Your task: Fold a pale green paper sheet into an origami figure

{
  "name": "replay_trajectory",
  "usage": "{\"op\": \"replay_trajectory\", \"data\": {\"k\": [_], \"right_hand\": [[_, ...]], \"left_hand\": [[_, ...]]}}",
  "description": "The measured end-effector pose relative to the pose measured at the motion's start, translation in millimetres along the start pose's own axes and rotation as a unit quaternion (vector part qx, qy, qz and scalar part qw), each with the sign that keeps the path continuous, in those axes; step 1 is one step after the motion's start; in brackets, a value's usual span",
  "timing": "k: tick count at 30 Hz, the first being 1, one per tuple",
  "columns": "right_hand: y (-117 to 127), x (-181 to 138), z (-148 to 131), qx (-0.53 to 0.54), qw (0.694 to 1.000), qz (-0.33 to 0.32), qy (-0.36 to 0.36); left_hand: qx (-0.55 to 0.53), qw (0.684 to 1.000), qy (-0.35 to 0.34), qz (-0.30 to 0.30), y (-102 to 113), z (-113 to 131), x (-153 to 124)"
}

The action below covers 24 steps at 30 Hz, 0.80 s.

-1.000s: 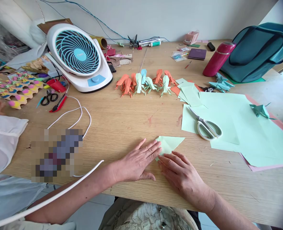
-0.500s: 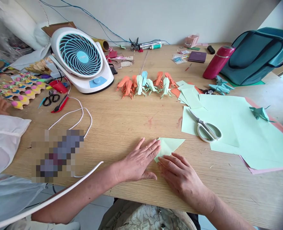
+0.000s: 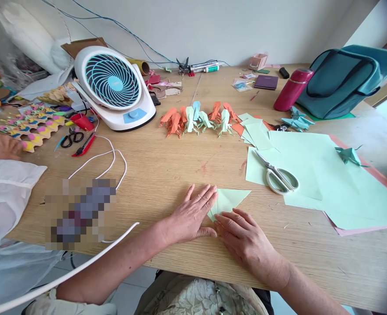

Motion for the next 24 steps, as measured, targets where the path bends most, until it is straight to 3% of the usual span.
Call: {"op": "replay_trajectory", "data": {"k": [11,19,21,24], "right_hand": [[4,1,-2,-0.015,1.0,0.013,0.004],[2,-1,0,-0.004,1.0,0.014,0.003],[1,-1,0,-0.006,1.0,0.012,0.002],[2,-2,-1,-0.013,1.0,0.015,0.005]], "left_hand": [[0.038,0.999,0.035,-0.005,2,-3,6],[-0.012,0.999,0.02,-0.041,-3,-11,4],[-0.034,0.999,0.01,-0.031,2,-17,1],[-0.072,0.996,0.056,0.007,14,-35,4]]}}
Point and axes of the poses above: each hand's wrist, its own x-axis towards the middle knuckle, its own y-axis out of the back of the hand, z = x × y, the point moved 9 cm from there along x, towards the middle knuckle, and after that the axes turned 13 degrees about -z, right-handed, at the moved point
